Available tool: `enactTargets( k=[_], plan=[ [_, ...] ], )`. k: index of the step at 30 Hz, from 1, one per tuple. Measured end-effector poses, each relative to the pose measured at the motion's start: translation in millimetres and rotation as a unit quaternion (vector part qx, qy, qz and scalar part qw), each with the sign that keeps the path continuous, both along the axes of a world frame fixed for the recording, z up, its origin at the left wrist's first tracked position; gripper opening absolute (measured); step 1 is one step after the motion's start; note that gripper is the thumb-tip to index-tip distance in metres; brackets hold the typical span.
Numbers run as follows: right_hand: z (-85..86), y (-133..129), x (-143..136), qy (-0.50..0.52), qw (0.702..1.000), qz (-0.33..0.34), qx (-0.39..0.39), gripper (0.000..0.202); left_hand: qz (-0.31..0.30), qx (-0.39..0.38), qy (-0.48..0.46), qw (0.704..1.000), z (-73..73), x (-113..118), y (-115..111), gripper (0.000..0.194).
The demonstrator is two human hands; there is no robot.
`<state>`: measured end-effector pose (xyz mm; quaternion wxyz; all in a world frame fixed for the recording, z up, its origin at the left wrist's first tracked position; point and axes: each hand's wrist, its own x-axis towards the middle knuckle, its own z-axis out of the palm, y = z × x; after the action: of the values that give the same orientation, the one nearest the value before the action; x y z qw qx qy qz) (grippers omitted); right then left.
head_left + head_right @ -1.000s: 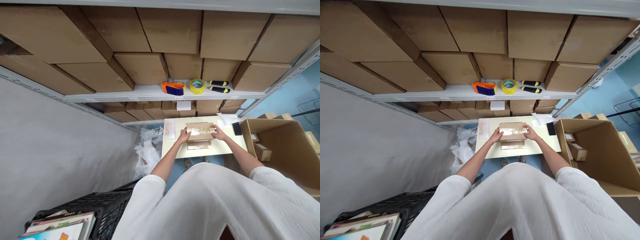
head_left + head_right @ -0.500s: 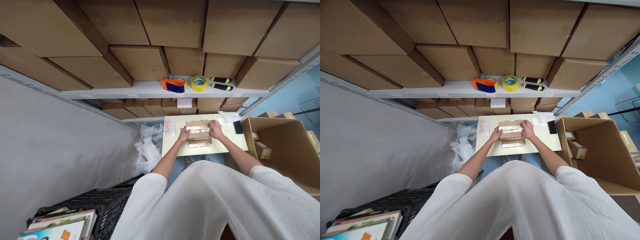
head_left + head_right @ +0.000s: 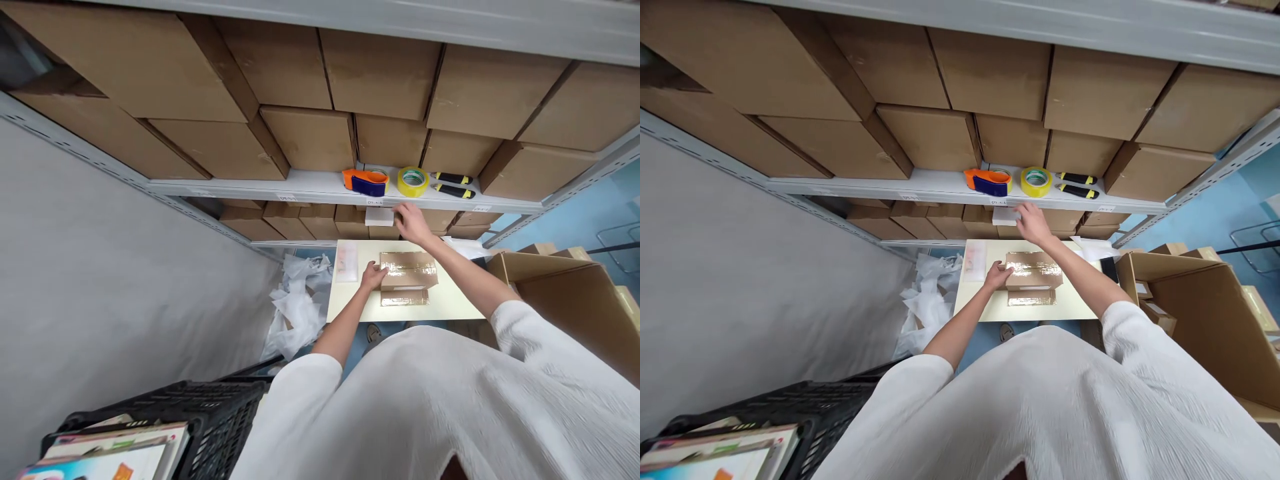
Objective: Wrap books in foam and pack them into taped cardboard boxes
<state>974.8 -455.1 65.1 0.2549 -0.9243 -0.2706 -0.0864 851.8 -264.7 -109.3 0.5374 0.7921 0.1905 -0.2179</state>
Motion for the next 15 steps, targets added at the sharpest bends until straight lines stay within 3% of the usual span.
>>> enactTargets(
  k=[4,8,11,15],
  plan=[
    [34.6,50,56,-0.069,0.995,0.052,-0.04,0.041,0.005,-0.004,-0.003,1.0,-2.6,-2,-2,0.082],
    [37.5,78,88,-0.039,0.997,0.009,-0.068,0.041,0.013,-0.003,-0.009,1.0,-5.1,-4,-5,0.079],
    [37.8,81,91,-0.016,0.997,-0.001,-0.073,0.037,0.017,-0.001,-0.015,1.0,-5.7,-4,-6,0.081],
    [46.3,64,67,-0.008,0.999,0.037,-0.009,0.039,0.008,-0.003,-0.016,1.0,-5.2,-4,-6,0.08]
  ],
)
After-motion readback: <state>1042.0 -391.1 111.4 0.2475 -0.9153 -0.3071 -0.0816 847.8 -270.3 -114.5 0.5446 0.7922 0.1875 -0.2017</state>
